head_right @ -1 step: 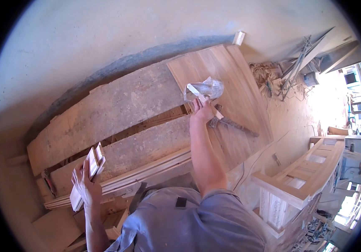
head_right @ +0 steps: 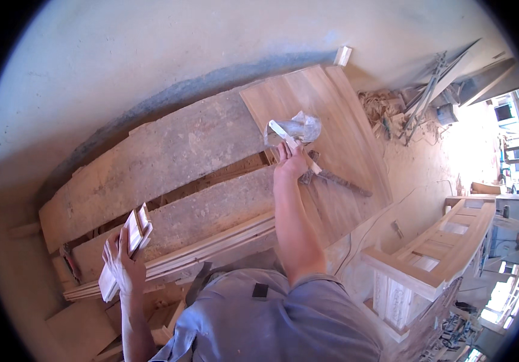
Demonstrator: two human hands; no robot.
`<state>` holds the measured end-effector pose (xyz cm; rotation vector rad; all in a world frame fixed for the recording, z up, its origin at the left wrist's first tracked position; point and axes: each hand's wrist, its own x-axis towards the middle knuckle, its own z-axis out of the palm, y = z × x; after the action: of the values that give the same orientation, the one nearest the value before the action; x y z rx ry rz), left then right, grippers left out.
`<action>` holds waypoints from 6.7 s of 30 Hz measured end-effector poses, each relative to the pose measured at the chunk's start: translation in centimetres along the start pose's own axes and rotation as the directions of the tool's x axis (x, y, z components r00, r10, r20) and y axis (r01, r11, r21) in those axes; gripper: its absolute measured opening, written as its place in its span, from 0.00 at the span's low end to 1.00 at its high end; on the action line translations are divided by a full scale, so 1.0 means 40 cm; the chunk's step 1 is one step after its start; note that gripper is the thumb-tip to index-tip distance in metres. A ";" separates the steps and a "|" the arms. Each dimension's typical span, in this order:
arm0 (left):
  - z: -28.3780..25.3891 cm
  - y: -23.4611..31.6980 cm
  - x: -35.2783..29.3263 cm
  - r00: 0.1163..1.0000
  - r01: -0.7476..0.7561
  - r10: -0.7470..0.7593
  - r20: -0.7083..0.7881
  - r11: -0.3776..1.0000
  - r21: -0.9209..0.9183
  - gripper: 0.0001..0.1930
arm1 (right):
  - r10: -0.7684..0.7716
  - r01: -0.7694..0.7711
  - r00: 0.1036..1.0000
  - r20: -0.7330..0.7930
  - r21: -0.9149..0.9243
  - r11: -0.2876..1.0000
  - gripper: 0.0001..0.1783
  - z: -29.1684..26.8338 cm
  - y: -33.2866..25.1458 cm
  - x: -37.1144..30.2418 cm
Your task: The person applies glue to wooden pieces and uses a hammer to join them together. They assemble a curved wooden frame and attach a flat wooden panel to it, creating a larger furniture component.
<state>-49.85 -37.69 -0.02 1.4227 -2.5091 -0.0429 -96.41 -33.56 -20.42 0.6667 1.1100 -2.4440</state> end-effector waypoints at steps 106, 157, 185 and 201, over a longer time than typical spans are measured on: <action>-0.232 -0.321 0.088 0.913 0.012 -0.407 -0.024 0.086 -0.996 0.29 | 0.018 0.240 0.966 0.259 -0.865 -0.441 0.10 -0.720 -0.452 0.372; -0.115 -1.090 -0.277 0.997 0.070 0.040 0.059 -0.376 -0.924 0.37 | 0.201 0.058 0.979 0.023 -0.984 -0.169 0.05 -1.821 0.210 -1.652; -0.108 -1.015 -0.364 0.965 0.103 0.260 0.034 -0.254 -0.962 0.27 | 0.115 -0.122 0.985 -0.129 -0.990 -0.068 0.06 -1.393 0.330 -1.772; -0.149 -1.020 -0.323 0.969 0.067 0.246 -0.010 -0.302 -0.951 0.31 | 0.060 -0.186 0.981 -0.187 -0.982 -0.011 0.04 -1.329 0.321 -1.788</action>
<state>-7.85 -47.41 -3.07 0.2915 -1.3786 -1.8833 -17.33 9.44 -18.81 0.2782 2.2634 -0.7845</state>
